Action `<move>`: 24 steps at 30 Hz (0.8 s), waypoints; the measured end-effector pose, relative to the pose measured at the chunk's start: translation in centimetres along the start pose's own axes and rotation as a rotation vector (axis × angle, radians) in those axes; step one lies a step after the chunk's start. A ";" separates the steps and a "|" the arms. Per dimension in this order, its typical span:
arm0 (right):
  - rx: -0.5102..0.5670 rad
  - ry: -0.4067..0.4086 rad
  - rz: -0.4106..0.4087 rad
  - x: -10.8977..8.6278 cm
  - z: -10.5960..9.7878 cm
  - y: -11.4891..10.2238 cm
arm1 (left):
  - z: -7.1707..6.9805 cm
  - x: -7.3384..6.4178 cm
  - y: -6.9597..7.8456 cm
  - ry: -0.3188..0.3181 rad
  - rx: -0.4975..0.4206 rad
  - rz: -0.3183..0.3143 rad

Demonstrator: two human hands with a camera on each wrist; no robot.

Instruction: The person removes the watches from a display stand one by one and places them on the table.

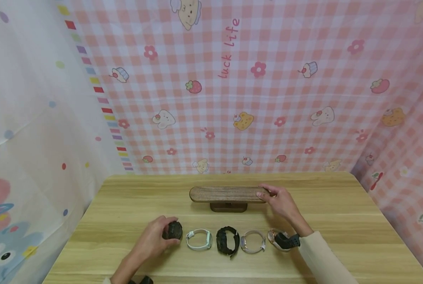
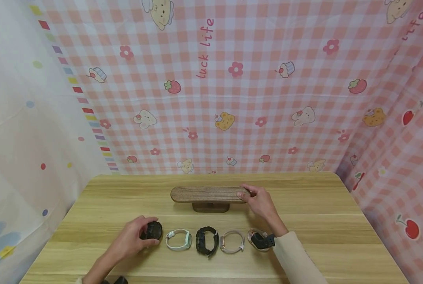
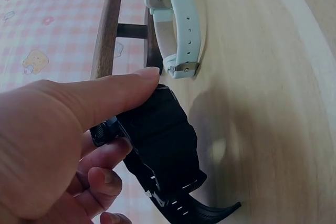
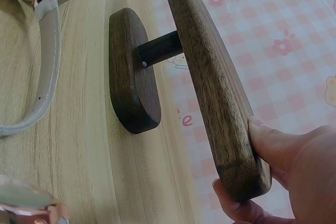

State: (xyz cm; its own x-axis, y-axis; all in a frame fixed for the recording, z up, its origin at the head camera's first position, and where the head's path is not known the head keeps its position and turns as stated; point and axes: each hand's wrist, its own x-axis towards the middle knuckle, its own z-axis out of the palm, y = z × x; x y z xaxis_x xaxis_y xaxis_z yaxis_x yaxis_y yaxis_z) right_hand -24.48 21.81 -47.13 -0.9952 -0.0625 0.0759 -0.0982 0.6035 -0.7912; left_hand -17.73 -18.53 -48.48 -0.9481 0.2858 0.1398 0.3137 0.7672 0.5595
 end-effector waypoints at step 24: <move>-0.003 0.008 0.001 0.0 0.0 0.1 | 1.0 -0.1 -0.1 -0.028 -0.032 0.023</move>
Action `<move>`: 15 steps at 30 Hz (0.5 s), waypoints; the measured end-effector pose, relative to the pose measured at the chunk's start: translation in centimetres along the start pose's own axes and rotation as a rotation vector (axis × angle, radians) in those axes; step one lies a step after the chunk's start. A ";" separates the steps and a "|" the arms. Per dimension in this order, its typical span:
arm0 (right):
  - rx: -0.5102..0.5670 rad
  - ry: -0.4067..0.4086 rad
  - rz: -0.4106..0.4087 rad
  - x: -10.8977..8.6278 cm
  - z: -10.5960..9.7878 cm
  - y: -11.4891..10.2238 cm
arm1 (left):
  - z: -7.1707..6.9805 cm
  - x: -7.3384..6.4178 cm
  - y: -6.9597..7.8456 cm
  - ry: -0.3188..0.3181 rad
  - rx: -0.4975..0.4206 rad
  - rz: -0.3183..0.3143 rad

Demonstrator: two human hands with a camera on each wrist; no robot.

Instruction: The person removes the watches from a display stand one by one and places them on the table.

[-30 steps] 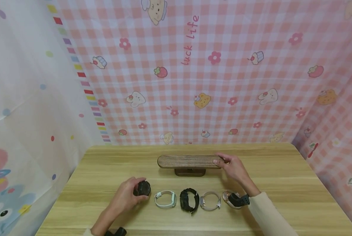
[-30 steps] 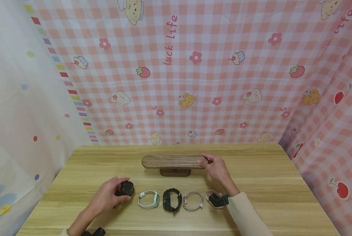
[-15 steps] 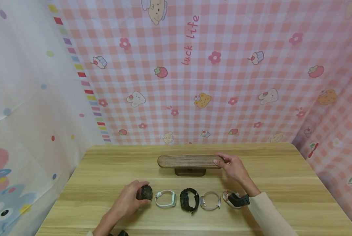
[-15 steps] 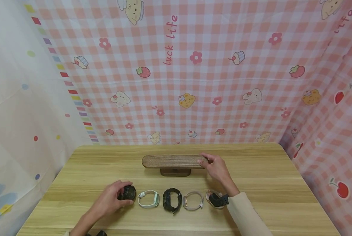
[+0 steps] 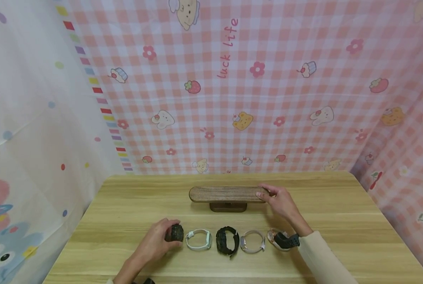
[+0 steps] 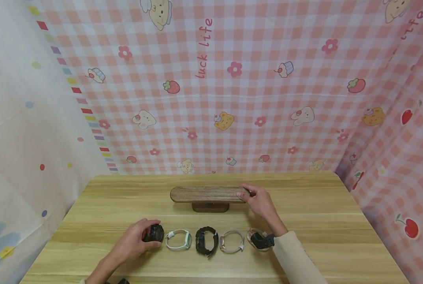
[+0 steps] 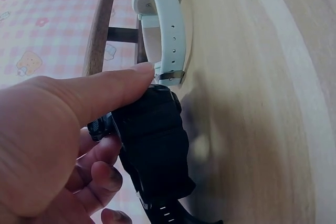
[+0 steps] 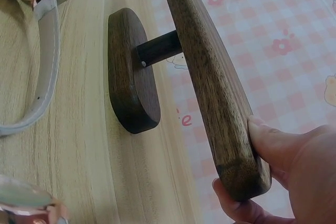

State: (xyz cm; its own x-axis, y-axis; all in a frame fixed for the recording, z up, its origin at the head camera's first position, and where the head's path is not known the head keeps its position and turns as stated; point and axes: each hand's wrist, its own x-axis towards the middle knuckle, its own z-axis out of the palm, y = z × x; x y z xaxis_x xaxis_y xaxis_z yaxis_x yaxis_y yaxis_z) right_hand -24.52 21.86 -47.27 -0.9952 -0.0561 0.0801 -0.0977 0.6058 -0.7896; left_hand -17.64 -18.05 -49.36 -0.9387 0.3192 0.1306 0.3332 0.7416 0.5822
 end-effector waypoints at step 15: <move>0.022 0.001 0.018 0.0 0.0 -0.2 | 0.3 -0.1 0.0 -0.007 -0.005 -0.017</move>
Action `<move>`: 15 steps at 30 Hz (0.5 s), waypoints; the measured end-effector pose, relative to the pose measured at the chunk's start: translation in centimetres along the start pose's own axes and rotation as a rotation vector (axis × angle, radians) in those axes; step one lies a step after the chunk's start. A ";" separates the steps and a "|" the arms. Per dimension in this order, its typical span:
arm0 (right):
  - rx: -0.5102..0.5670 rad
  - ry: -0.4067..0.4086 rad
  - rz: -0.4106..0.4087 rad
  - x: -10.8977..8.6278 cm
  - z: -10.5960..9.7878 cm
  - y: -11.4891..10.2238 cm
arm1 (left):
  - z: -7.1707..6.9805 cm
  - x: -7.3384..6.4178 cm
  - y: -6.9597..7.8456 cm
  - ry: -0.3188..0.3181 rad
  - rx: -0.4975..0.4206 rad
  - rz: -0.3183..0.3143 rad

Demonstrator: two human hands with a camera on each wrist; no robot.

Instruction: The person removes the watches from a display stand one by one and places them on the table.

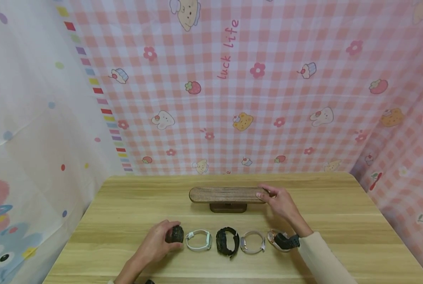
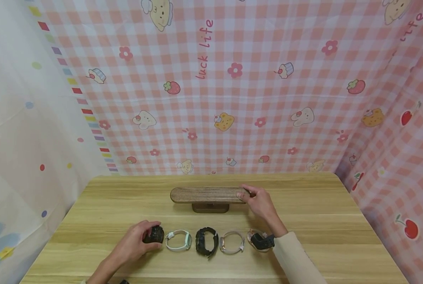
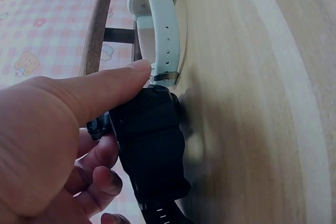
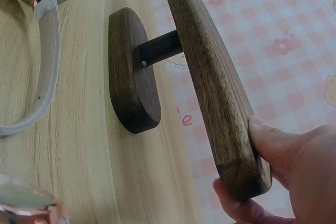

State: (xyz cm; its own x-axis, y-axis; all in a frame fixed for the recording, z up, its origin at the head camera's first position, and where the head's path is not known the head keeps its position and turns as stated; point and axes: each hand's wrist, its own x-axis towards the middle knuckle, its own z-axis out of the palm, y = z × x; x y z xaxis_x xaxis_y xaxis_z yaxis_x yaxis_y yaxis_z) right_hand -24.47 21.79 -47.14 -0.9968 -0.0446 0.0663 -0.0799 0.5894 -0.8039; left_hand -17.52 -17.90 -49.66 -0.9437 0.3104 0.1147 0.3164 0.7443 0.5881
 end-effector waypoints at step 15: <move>-0.015 -0.004 0.021 0.1 -0.1 0.3 | -0.1 0.0 0.2 0.015 0.050 0.014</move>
State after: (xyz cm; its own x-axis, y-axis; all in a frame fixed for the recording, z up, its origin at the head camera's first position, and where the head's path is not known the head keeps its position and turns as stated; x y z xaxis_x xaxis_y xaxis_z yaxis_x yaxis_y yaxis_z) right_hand -24.64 22.03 -47.35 -0.9983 -0.0349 0.0470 -0.0585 0.6020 -0.7964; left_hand -17.47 -17.79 -49.43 -0.9405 0.3118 0.1350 0.3332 0.7690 0.5455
